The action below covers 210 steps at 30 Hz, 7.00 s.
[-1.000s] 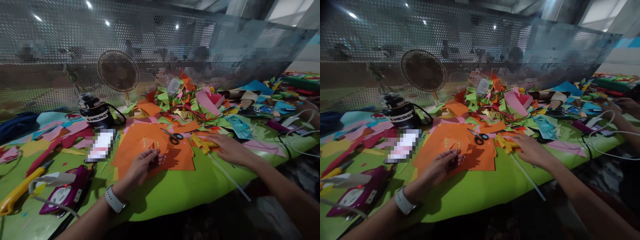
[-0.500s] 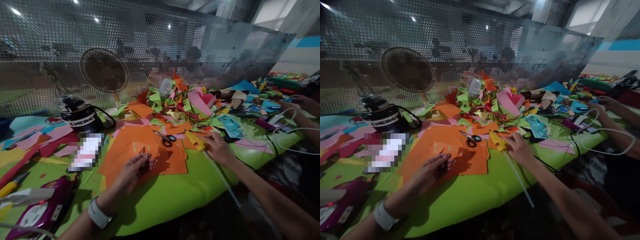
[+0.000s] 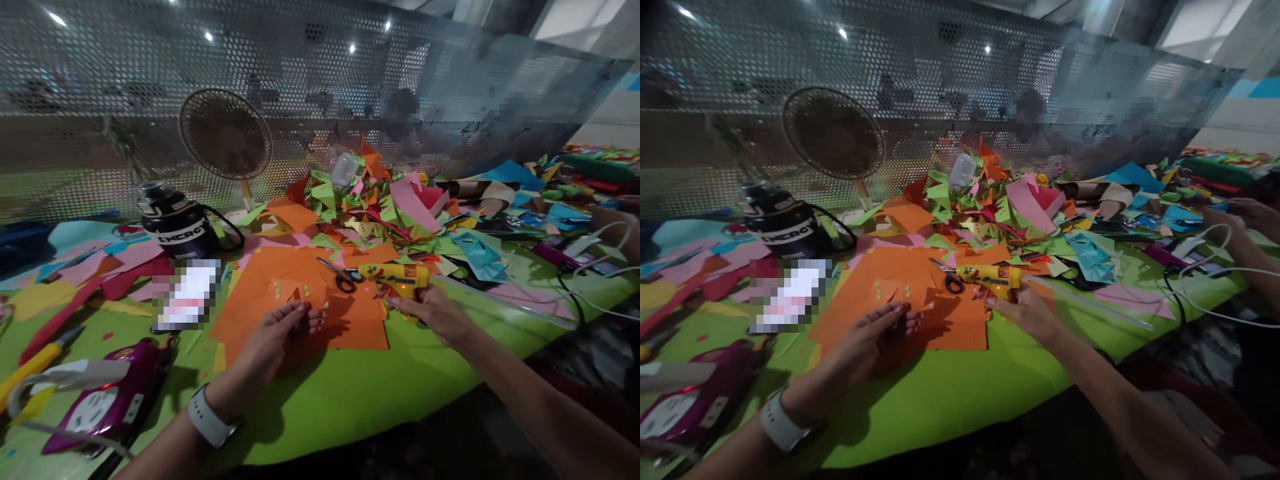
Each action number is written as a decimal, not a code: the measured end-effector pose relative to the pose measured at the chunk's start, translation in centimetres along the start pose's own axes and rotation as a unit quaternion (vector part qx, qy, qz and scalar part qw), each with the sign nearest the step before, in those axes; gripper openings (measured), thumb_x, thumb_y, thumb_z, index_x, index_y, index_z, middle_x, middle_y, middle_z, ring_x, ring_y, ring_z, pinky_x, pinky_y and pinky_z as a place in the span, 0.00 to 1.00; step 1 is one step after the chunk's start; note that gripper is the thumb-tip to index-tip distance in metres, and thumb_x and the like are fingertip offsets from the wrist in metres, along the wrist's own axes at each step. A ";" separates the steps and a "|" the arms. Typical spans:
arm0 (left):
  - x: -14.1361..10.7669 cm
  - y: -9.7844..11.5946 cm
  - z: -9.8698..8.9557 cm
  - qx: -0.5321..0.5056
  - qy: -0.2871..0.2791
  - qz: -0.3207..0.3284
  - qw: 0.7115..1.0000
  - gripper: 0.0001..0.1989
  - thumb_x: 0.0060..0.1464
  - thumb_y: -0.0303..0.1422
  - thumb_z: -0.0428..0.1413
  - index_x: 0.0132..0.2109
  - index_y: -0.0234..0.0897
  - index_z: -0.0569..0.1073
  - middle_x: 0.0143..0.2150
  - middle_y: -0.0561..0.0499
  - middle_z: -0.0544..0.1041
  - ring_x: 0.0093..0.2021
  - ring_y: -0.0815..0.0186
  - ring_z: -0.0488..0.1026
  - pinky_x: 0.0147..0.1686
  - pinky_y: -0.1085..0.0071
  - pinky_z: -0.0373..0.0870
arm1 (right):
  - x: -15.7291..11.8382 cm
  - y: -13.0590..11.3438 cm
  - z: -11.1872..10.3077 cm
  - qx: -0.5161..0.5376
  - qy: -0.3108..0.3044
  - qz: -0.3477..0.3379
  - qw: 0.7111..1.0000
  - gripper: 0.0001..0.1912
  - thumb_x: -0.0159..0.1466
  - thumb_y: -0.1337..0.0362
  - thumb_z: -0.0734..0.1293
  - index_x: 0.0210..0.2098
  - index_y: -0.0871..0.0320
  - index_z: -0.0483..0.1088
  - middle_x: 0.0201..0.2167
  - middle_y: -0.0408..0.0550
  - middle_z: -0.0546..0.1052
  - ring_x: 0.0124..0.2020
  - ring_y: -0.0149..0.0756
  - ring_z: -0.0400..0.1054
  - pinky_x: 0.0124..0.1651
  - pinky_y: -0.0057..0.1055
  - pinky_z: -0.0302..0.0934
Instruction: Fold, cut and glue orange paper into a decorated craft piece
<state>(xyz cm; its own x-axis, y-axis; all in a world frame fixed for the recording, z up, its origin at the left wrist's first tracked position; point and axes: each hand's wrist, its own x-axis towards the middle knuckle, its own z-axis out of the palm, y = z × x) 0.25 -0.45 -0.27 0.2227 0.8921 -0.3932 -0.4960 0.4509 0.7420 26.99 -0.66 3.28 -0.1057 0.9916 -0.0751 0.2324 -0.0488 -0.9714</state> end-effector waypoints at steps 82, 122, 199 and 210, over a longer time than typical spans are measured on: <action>0.2 -0.6 -0.3 0.029 -0.040 0.002 0.999 0.05 0.55 0.29 0.60 0.39 0.31 0.77 0.35 0.42 0.83 0.35 0.62 0.81 0.38 0.69 0.76 | 1.4 -0.1 5.7 -0.171 -0.072 -0.026 0.982 0.20 0.56 0.49 0.69 0.42 0.55 0.76 0.24 0.45 0.76 0.22 0.32 0.64 0.26 0.29 0.63; 0.6 -1.0 -0.9 0.092 -0.054 0.047 0.993 0.12 0.49 0.37 0.66 0.37 0.32 0.79 0.35 0.44 0.83 0.33 0.65 0.79 0.37 0.73 0.74 | 0.4 -0.6 5.2 -0.310 -0.070 -0.100 0.943 0.13 0.61 0.51 0.68 0.34 0.54 0.73 0.28 0.47 0.77 0.29 0.40 0.71 0.32 0.33 0.64; 1.2 -1.0 -0.9 0.003 -0.070 0.044 0.997 0.14 0.40 0.36 0.69 0.30 0.33 0.75 0.25 0.55 0.72 0.25 0.73 0.67 0.28 0.76 0.64 | 1.7 -0.1 11.2 -0.466 -0.097 -0.375 0.795 0.05 0.66 0.70 0.62 0.38 0.60 0.70 0.36 0.51 0.75 0.39 0.40 0.68 0.41 0.35 0.64; 1.1 -1.2 -0.8 0.001 -0.071 0.038 0.997 0.15 0.40 0.37 0.69 0.31 0.32 0.75 0.25 0.55 0.72 0.25 0.73 0.66 0.29 0.77 0.62 | 1.6 0.4 11.6 -0.475 -0.090 -0.381 0.788 0.07 0.66 0.73 0.61 0.38 0.62 0.71 0.36 0.53 0.75 0.39 0.41 0.69 0.40 0.34 0.65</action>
<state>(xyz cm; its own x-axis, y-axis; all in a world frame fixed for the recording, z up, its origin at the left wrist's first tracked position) 0.42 -0.02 -2.10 0.3018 0.9187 -0.2547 -0.5150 0.3819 0.7674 15.72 -0.52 0.17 -0.6796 0.6523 0.3357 0.6450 0.7493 -0.1501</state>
